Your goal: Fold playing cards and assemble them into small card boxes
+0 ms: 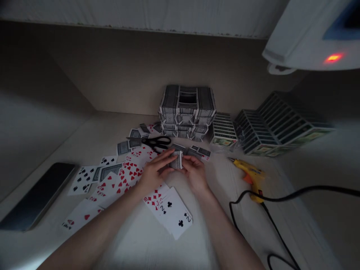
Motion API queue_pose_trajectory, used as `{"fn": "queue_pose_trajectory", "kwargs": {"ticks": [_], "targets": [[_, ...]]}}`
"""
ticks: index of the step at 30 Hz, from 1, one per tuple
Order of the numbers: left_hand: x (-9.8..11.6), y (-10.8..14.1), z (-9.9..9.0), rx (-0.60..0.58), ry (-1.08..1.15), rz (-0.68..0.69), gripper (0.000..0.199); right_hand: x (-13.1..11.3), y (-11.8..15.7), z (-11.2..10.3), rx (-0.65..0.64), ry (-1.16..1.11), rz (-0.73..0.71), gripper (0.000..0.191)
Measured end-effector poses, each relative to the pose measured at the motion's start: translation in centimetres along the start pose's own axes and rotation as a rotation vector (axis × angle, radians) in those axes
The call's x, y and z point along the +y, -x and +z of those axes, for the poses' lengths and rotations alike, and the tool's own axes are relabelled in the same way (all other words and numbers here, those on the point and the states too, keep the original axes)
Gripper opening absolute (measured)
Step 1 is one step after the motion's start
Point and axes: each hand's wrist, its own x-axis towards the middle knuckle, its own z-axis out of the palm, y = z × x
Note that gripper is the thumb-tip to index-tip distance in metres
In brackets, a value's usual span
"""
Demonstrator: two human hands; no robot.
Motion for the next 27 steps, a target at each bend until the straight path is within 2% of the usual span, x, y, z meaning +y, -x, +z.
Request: {"fn": "queue_pose_trajectory", "kwargs": {"ticks": [9, 13, 18, 27], "targets": [[-0.10, -0.04, 0.07, 0.015, -0.105, 0.042, 0.040, 0.43, -0.01, 0.11, 0.016, 0.044, -0.040, 0.019], [-0.23, -0.02, 0.05, 0.039, -0.121, 0.013, 0.037, 0.17, 0.26, 0.28, -0.079, 0.045, -0.048, 0.019], [-0.29, 0.03, 0.19, 0.068, -0.145, -0.029, 0.036, 0.52, 0.53, 0.23, -0.207, 0.226, -0.102, 0.034], [0.10, 0.19, 0.11, 0.005, -0.244, -0.017, 0.044, 0.78, 0.28, 0.01, -0.251, 0.295, -0.137, 0.023]]}}
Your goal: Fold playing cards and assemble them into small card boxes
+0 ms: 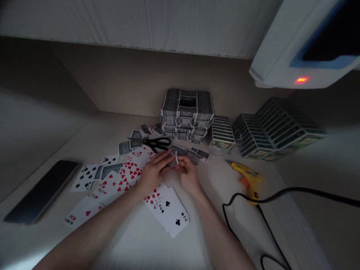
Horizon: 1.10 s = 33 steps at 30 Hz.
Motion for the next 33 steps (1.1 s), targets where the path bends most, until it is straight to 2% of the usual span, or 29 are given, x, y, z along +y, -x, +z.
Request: {"fn": "queue_pose_trajectory", "kwargs": {"ticks": [5, 9, 11, 15, 20, 23, 31, 33], "targets": [[-0.2, -0.2, -0.2, 0.059, 0.070, -0.031, 0.045, 0.2, -0.2, -0.1, -0.019, 0.032, -0.029, 0.021], [-0.3, -0.8, -1.0, 0.042, 0.304, -0.103, 0.041, 0.2, 0.0, 0.3, -0.011, 0.011, 0.002, 0.020], [-0.1, -1.0, -1.3, 0.002, 0.404, -0.174, 0.040, 0.1, 0.2, 0.6, -0.026, 0.007, 0.028, 0.021], [0.5, -1.1, -1.3, 0.075, 0.449, -0.363, 0.020, 0.2, 0.4, 0.8, -0.025, 0.059, 0.044, 0.022], [0.9, -1.2, -1.4, 0.026, 0.809, -0.563, 0.028, -0.2, 0.5, 0.7, -0.072, 0.029, 0.079, 0.020], [0.7, -1.4, -1.5, 0.001, 0.972, -0.634, 0.030, -0.6, 0.6, 0.7, -0.116, -0.001, 0.104, 0.022], [1.0, -1.3, -0.8, 0.048, 0.828, -0.615, 0.026, -1.1, 1.1, 1.1, -0.079, 0.119, 0.131, 0.031], [1.2, -1.2, -0.9, 0.100, 0.823, -0.635, 0.025, -1.1, 1.1, 1.3, -0.067, 0.123, 0.118, 0.032]]}}
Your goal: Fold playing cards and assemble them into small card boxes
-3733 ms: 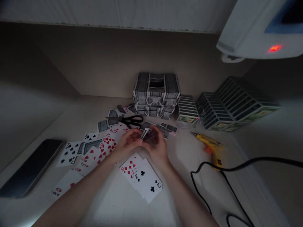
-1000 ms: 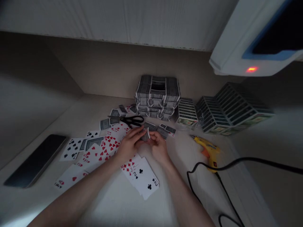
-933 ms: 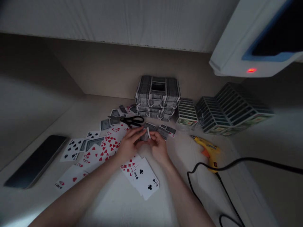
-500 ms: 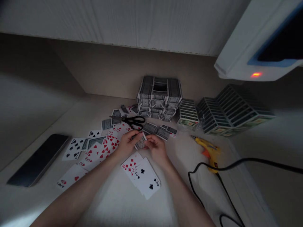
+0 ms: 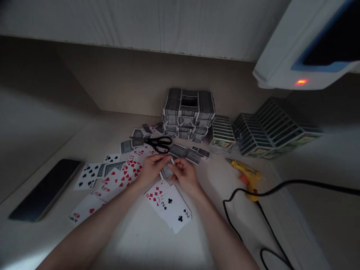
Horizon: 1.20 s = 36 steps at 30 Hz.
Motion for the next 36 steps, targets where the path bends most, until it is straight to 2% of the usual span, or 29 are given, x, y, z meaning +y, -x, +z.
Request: {"fn": "queue_pose_trajectory", "kwargs": {"ticks": [3, 5, 8, 12, 15, 17, 22, 26, 30, 34, 36], "targets": [[0.1, 0.2, 0.1, 0.031, 0.045, -0.022, 0.026, -0.1, -0.2, 0.1, 0.040, -0.043, -0.036, 0.033], [-0.2, 0.3, 0.1, -0.023, 0.034, -0.024, 0.027, 0.0, -0.3, 0.1, 0.072, -0.069, -0.051, 0.034], [-0.8, 0.2, 0.0, -0.072, -0.111, 0.026, 0.027, 0.4, -0.3, 0.1, 0.084, -0.047, -0.074, 0.033], [-1.2, 0.0, 0.0, -0.020, -0.299, 0.146, 0.026, 1.1, 0.0, 0.1, 0.119, 0.108, -0.127, 0.031], [-1.1, 0.0, 0.0, -0.013, -0.311, 0.194, 0.025, 1.5, 0.3, 0.0, 0.159, 0.274, -0.170, 0.030], [-1.0, 0.1, 0.1, -0.015, -0.313, 0.195, 0.026, 1.5, 0.3, -0.1, 0.159, 0.303, -0.161, 0.030], [-0.7, 0.3, 0.2, 0.028, -0.261, 0.180, 0.034, 0.9, 0.0, -0.1, 0.172, 0.199, -0.124, 0.036], [-0.7, 0.2, 0.1, 0.063, -0.201, 0.119, 0.047, 0.2, -0.4, -0.7, 0.280, 0.095, -0.117, 0.037], [-0.7, -0.2, 0.1, 0.106, -0.118, 0.109, 0.033, 0.0, -0.7, -1.6, 0.380, 0.059, -0.128, 0.041], [-0.9, -0.4, 0.2, 0.135, -0.089, 0.103, 0.025, 0.3, -0.6, -1.6, 0.468, 0.068, -0.154, 0.057], [-0.9, -0.5, 0.2, 0.139, -0.090, 0.099, 0.021, 0.5, -0.5, -1.5, 0.447, 0.120, -0.182, 0.048]]}}
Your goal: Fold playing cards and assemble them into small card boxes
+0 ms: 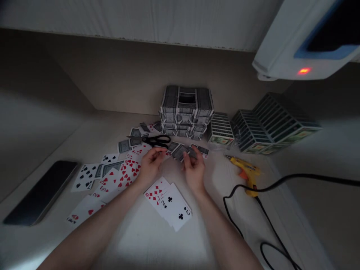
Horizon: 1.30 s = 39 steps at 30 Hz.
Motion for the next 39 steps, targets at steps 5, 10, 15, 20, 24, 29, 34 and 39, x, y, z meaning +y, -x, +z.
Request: {"fn": "queue_pose_trajectory", "kwargs": {"ticks": [5, 10, 15, 20, 24, 29, 34, 39], "targets": [[0.2, -0.2, -0.2, -0.014, 0.028, -0.021, 0.015, -0.3, 0.9, -0.4, -0.561, 0.260, -0.029, 0.028], [0.4, -0.3, -0.3, -0.048, 0.098, -0.074, 0.016, -2.7, 2.3, -1.8, -0.975, 0.597, -0.237, 0.069], [0.5, -0.3, -0.3, -0.076, 0.100, -0.068, 0.015, -4.0, 3.9, -2.6, -0.981, 0.830, -0.193, 0.082], [0.9, -0.2, -0.2, -0.082, 0.123, -0.091, 0.015, -2.9, 3.5, -2.3, -0.775, 0.676, -0.072, 0.046], [0.8, 0.0, -0.2, -0.100, 0.105, -0.066, 0.016, -1.4, 2.7, -2.2, -0.704, 0.435, 0.003, 0.017], [0.5, 0.2, -0.3, -0.179, 0.093, -0.087, 0.021, -0.6, 2.0, -2.1, -0.599, 0.283, 0.042, 0.017], [0.5, 0.2, -0.3, -0.222, 0.110, -0.099, 0.026, -3.2, 2.2, -3.4, -0.917, 0.471, -0.050, 0.061], [0.5, 0.2, -0.3, -0.213, 0.110, -0.092, 0.027, -4.9, 4.1, -4.7, -1.162, 0.827, -0.165, 0.106]]}}
